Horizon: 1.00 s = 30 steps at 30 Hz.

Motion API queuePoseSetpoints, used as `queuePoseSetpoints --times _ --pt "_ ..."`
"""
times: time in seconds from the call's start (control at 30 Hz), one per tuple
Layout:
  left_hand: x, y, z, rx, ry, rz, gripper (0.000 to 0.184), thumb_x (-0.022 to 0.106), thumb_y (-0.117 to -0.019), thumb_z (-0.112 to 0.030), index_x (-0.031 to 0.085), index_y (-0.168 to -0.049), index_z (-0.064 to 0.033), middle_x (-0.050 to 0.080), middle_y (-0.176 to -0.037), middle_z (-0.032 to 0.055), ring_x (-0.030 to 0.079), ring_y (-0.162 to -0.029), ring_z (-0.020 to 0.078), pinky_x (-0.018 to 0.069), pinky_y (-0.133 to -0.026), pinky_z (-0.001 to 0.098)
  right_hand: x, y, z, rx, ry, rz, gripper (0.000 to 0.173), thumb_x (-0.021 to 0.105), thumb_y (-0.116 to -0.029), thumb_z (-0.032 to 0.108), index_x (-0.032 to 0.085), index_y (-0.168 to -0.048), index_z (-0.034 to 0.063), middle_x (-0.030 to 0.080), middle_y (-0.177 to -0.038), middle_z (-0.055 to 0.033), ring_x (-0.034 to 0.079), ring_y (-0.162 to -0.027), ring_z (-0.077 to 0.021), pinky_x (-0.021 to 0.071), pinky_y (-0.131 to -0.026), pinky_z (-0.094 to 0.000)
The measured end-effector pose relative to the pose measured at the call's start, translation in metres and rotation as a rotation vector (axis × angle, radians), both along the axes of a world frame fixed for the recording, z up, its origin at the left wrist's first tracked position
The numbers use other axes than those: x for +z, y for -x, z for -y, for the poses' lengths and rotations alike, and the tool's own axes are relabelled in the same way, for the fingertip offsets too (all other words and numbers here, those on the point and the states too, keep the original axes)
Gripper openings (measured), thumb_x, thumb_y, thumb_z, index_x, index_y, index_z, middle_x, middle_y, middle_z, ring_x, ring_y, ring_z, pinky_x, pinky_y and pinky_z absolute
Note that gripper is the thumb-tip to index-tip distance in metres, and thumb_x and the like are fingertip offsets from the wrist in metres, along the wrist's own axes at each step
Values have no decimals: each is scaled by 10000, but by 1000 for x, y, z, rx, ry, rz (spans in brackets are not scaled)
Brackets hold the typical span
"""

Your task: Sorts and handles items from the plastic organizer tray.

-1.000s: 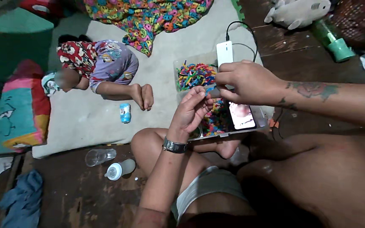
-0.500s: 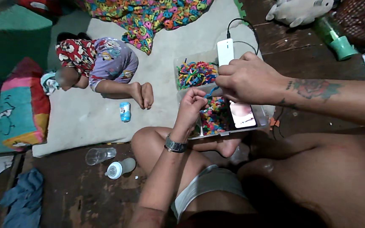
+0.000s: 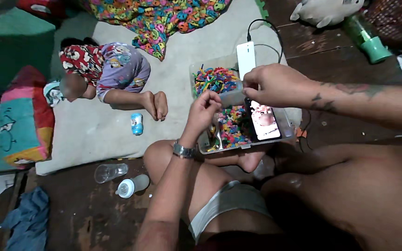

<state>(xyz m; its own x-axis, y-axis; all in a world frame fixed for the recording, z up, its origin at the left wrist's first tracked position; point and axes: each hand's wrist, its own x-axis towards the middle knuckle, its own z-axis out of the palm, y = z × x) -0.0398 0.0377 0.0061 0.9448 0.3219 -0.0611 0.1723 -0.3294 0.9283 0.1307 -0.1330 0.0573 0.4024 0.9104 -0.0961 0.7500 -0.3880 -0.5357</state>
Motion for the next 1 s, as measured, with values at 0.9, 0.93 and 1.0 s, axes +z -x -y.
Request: queuePoseSetpoints --times 0.9,0.93,1.0 --pt "-95 -57 29 -611 -860 -605 307 753 -882 -152 704 -1174 -68 644 -1240 189 654 -1062 407 525 -861 638 15 4 0 -161 43 -568 171 563 -1064 183 671 -990 74 616 -850 -39 568 -741 -118 472 -696 -333" --pt "-99 -59 32 -626 -876 -649 322 740 -904 -202 702 -1195 -71 637 -1257 191 648 -1077 411 514 -875 644 15 4 -1 -163 54 -568 167 565 -1063 181 671 -995 71 617 -859 -46 566 -751 -126 469 -703 -342" --pt "-103 -60 34 -619 -860 -704 316 713 -920 -219 701 -1178 -37 647 -1249 209 648 -1076 427 499 -880 665 14 5 -3 -164 80 -567 162 569 -1062 182 670 -999 72 615 -874 -51 560 -765 -131 462 -712 -349"
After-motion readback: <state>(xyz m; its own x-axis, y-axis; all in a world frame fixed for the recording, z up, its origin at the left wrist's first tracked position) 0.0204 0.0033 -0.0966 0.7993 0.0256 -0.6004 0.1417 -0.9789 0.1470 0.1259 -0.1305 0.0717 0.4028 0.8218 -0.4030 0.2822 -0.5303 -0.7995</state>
